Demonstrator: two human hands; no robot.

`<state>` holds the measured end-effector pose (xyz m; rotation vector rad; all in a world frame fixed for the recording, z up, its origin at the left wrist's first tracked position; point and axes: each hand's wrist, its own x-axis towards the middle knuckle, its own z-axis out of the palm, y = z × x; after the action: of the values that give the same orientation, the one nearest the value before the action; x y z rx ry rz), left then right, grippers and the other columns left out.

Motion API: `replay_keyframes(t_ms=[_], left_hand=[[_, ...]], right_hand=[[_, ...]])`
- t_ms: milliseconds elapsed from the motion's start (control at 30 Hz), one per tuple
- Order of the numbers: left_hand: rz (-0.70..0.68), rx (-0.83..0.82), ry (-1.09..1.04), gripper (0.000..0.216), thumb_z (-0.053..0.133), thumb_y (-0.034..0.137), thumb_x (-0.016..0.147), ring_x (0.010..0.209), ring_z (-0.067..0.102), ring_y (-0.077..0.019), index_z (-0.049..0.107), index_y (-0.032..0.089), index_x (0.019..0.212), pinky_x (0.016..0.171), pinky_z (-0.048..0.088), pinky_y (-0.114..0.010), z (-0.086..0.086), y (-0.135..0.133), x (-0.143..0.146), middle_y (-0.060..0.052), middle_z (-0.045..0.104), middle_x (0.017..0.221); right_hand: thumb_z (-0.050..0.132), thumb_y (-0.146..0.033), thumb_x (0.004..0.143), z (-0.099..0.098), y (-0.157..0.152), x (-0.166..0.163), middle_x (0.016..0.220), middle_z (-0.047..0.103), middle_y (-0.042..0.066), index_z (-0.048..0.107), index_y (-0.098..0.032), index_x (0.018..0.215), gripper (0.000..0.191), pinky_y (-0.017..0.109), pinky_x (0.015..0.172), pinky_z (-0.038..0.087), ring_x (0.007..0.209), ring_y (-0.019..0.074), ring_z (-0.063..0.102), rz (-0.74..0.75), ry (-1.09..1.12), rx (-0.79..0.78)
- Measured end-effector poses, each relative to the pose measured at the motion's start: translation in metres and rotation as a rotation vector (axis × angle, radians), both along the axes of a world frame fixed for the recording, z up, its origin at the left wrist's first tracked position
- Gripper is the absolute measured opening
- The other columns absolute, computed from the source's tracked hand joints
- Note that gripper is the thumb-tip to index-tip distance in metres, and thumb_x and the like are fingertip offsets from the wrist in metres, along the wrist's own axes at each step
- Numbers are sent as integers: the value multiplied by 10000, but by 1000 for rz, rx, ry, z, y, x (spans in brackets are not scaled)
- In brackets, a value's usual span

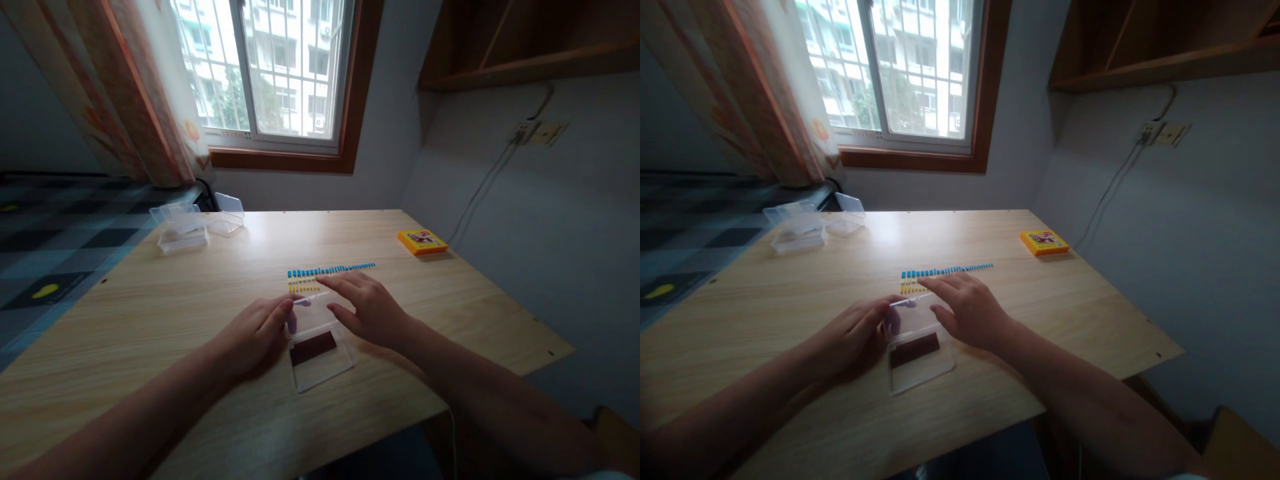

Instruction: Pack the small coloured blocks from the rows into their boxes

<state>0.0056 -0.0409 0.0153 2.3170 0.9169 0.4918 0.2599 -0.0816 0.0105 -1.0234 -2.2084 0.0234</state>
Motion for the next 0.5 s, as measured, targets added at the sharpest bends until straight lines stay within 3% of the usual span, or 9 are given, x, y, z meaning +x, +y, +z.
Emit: replay_keyframes(t_ms=[233, 500], left_hand=[[-6, -4, 0, 583, 197, 501, 1054, 855, 657, -206, 655, 193, 867, 876, 509, -346, 3, -1, 2, -36, 733, 881], [3, -45, -7, 603, 184, 547, 1050, 1012, 658, -242, 675, 198, 1040, 976, 488, -398, 2, -2, 0, -62, 738, 999]], right_hand=[[592, -145, 955, -2, -1, -2, 1191, 730, 87, 670, -217, 1264, 326, 390, 951, 547, 1088, 218, 662, 3, 16, 29], [573, -144, 953, -1, -5, -4, 1076, 745, 74, 709, -209, 1169, 263, 358, 880, 549, 980, 198, 671, 36, 45, 80]])
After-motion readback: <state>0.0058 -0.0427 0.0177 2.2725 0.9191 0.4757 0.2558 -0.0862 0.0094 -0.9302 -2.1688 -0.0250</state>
